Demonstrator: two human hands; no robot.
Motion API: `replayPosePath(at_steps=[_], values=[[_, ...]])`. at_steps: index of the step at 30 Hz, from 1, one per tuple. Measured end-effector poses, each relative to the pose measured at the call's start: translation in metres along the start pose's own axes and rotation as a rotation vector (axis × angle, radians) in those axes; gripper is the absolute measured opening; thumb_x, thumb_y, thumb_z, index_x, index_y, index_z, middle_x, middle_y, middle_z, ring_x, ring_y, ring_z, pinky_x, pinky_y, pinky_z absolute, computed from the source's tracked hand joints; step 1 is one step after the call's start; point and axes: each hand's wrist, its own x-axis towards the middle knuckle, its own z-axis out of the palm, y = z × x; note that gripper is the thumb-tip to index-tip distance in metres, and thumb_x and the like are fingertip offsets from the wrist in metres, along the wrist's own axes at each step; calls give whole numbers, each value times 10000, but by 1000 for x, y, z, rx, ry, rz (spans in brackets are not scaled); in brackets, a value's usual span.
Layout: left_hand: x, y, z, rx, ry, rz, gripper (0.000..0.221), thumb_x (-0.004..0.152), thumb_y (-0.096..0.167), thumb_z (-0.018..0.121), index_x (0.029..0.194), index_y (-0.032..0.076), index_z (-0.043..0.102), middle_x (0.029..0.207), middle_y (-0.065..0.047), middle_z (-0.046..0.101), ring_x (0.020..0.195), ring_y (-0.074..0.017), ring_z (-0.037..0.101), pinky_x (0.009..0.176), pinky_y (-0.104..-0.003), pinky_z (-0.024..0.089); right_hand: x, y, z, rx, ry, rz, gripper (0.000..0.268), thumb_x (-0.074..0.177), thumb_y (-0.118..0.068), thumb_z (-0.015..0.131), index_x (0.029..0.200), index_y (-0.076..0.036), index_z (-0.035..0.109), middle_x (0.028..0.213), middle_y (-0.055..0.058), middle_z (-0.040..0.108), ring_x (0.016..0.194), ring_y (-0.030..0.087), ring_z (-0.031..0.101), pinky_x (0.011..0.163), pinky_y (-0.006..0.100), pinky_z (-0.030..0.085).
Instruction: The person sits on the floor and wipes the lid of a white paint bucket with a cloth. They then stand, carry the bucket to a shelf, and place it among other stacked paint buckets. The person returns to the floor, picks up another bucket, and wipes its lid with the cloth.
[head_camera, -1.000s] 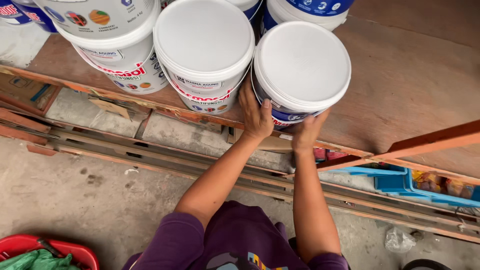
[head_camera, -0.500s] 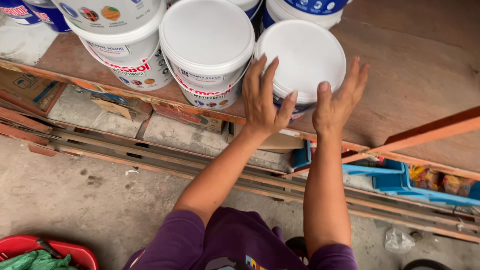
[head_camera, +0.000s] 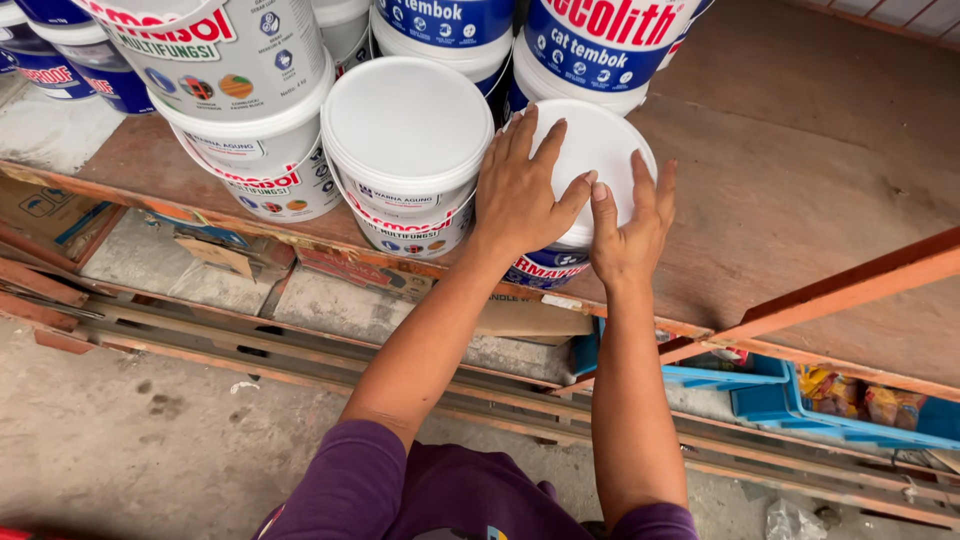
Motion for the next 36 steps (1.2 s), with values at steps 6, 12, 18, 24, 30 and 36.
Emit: replayPosePath(at_steps=[6, 12, 18, 24, 30, 36], values=[[15, 1, -3, 99, -182, -53, 693, 773, 590, 380, 1247, 99, 499, 1304, -261, 414, 1269, -370, 309, 1020, -458, 236, -1, -2, 8, -4, 129, -43, 504, 874, -449, 439, 1181, -71, 568, 1339, 211, 367, 1239, 380, 326, 999, 486, 278], [32, -3, 3, 227, -339, -30, 746, 765, 613, 379, 1297, 90, 403, 1337, -197, 388, 1232, -374, 292, 966, -467, 246, 9, -4, -6, -183, 14, -153, 440, 911, -377, 440, 1227, -84, 528, 1261, 236, 387, 1132, 436, 377, 924, 530, 305], [69, -2, 13, 124, -680, -140, 777, 813, 530, 205, 1373, -9, 206, 1470, -143, 133, 1360, -271, 94, 1082, -471, 43, 71, -34, -24, -176, -606, -7, 759, 857, -552, 107, 1379, -23, 261, 1428, 206, 238, 1341, 311, 149, 1054, 398, 123], [65, -13, 40, 219, -454, -102, 750, 783, 523, 287, 1310, -8, 344, 1378, -163, 348, 1244, -295, 320, 970, -444, 264, 77, -38, -25, -217, -609, -25, 842, 805, -635, 43, 1368, -86, 346, 1375, 270, 292, 1285, 394, 211, 1013, 442, 185], [68, -9, 23, 158, -646, -83, 759, 807, 540, 260, 1356, 16, 274, 1453, -118, 206, 1317, -277, 197, 1034, -451, 186, 70, -27, -14, -347, -531, -8, 716, 903, -524, 109, 1307, -3, 389, 1359, 251, 316, 1216, 442, 277, 976, 478, 246], [63, -1, 16, 194, -666, -178, 777, 791, 518, 258, 1371, 2, 234, 1460, -139, 194, 1334, -282, 171, 1045, -463, 143, 80, -20, -13, -264, -644, -5, 808, 847, -600, 102, 1336, -11, 362, 1363, 271, 314, 1297, 366, 235, 1052, 382, 181]])
